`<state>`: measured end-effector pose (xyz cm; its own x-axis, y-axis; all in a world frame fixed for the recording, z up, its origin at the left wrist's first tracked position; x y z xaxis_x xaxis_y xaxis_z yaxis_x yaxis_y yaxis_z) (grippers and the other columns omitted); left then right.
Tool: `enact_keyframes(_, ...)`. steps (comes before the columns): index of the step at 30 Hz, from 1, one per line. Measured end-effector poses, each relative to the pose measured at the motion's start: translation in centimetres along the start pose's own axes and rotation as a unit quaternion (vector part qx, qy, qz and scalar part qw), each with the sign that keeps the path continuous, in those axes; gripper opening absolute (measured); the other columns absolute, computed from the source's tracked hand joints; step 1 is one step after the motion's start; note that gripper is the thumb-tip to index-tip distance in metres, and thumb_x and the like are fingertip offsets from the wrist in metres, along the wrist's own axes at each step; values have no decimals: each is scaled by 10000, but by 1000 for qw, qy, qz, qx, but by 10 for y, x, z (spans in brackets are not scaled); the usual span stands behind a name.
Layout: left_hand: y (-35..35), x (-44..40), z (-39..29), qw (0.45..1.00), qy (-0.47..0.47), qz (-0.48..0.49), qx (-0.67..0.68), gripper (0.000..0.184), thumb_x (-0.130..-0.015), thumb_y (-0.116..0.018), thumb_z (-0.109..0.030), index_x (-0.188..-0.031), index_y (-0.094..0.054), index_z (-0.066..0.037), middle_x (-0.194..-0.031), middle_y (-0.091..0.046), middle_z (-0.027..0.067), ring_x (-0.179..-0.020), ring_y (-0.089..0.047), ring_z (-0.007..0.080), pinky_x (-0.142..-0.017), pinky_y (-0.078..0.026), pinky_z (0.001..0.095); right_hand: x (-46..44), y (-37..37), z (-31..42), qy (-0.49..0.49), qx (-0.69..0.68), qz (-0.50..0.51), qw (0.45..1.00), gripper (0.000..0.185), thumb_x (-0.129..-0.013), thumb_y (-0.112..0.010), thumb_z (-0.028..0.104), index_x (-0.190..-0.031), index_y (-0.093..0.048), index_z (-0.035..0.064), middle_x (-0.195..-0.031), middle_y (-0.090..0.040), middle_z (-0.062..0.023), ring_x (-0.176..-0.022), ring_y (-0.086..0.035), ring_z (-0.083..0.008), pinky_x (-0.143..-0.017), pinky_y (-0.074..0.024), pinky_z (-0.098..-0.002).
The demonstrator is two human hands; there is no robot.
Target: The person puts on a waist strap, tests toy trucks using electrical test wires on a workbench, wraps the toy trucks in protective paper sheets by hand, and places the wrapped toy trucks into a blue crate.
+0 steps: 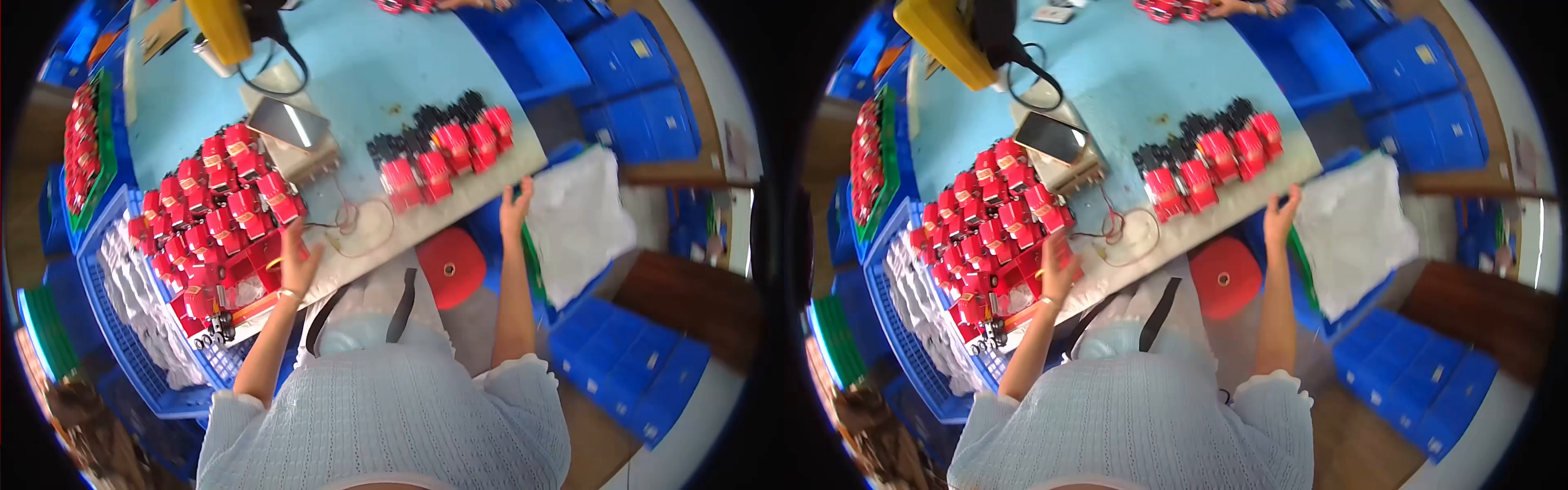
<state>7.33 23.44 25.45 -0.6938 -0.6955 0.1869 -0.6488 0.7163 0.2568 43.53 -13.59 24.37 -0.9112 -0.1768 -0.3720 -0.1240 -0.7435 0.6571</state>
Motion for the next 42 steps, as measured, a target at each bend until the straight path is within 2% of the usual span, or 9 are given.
enact_keyframes(9,83,96,45,999,4,14,-48,457,-785,-565,7,-1217,-420,-31,-1213,-475,99,-1107,-485,203,-892,-427,312,207,88,-43,-135,21,5,991,496,-818,-554,93,-1245,-351,-59,-1247,-424,-238,-1169,-404,-345,-995,-305,-387)
enact_keyframes(18,68,111,57,996,8,73,-41,439,-796,-566,-30,-1218,-447,-36,-1210,-500,109,-1137,-472,196,-902,-413,313,206,136,-90,-158,138,-32,977,482,-772,-568,59,-1205,-389,-53,-1165,-468,-233,-1078,-452,-365,-944,-345,-404)
enact_keyframes(24,-124,106,7,957,9,282,-64,436,-817,-551,-57,-1236,-433,-54,-1214,-484,111,-1153,-449,213,-933,-385,328,239,223,-183,-224,256,-181,923,331,-683,-578,0,-1000,-492,-39,-989,-490,-190,-925,-495,-330,-816,-397,-406)
enact_keyframes(28,-292,91,-24,918,-125,372,-51,520,-818,-553,-71,-1299,-356,-63,-1260,-436,140,-1181,-418,240,-966,-353,358,210,244,-207,-275,364,-58,888,472,-646,-570,-24,-1108,-470,-18,-1129,-445,-218,-1032,-451,-368,-867,-386,-403)
enact_keyframes(31,-407,49,-62,875,-322,326,-157,607,-752,-570,-53,-1301,-315,-10,-1296,-390,170,-1211,-374,305,-1012,-305,410,187,247,-225,-176,314,-122,925,575,-631,-564,-35,-1189,-430,4,-1227,-381,-227,-1120,-389,-395,-924,-356,-405)
enact_keyframes(36,-514,-11,-68,753,-419,265,-432,636,-669,-597,-88,-1263,-381,-16,-1339,-357,114,-1277,-275,278,-1052,-235,443,223,264,-216,-132,121,-250,952,751,-603,-585,-6,-1310,-336,51,-1345,-296,-216,-1250,-258,-416,-1019,-272,-436)
enact_keyframes(37,-528,-5,-62,678,-468,284,-491,602,-699,-578,-108,-1266,-391,-34,-1335,-373,89,-1289,-259,257,-1060,-216,445,229,268,-220,-137,124,-249,951,751,-603,-585,-6,-1310,-336,51,-1345,-296,-216,-1250,-258,-416,-1019,-272,-436)
enact_keyframes(39,-549,5,-47,504,-551,308,-590,537,-758,-541,-149,-1273,-411,-70,-1328,-405,38,-1313,-227,215,-1076,-178,448,242,249,-259,-236,253,-79,935,676,-625,-610,66,-1266,-396,40,-1315,-353,-201,-1241,-288,-388,-1039,-212,-479)
enact_keyframes(42,-572,-2,-23,442,-521,358,-636,502,-772,-523,-157,-1260,-436,-83,-1307,-433,25,-1306,-242,202,-1086,-150,438,263,231,-314,-284,356,40,890,607,-640,-624,127,-1219,-457,60,-1245,-436,-172,-1202,-350,-355,-1027,-210,-501)
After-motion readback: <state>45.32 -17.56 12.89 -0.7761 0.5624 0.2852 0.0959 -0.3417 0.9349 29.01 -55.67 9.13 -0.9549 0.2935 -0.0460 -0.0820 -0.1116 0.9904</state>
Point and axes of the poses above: each hand's wrist, its own x-axis away from the middle knuckle, its own y-axis out of the back of the hand, z = x × y, the point moved 10 cm from there along -x, towards the middle knuckle
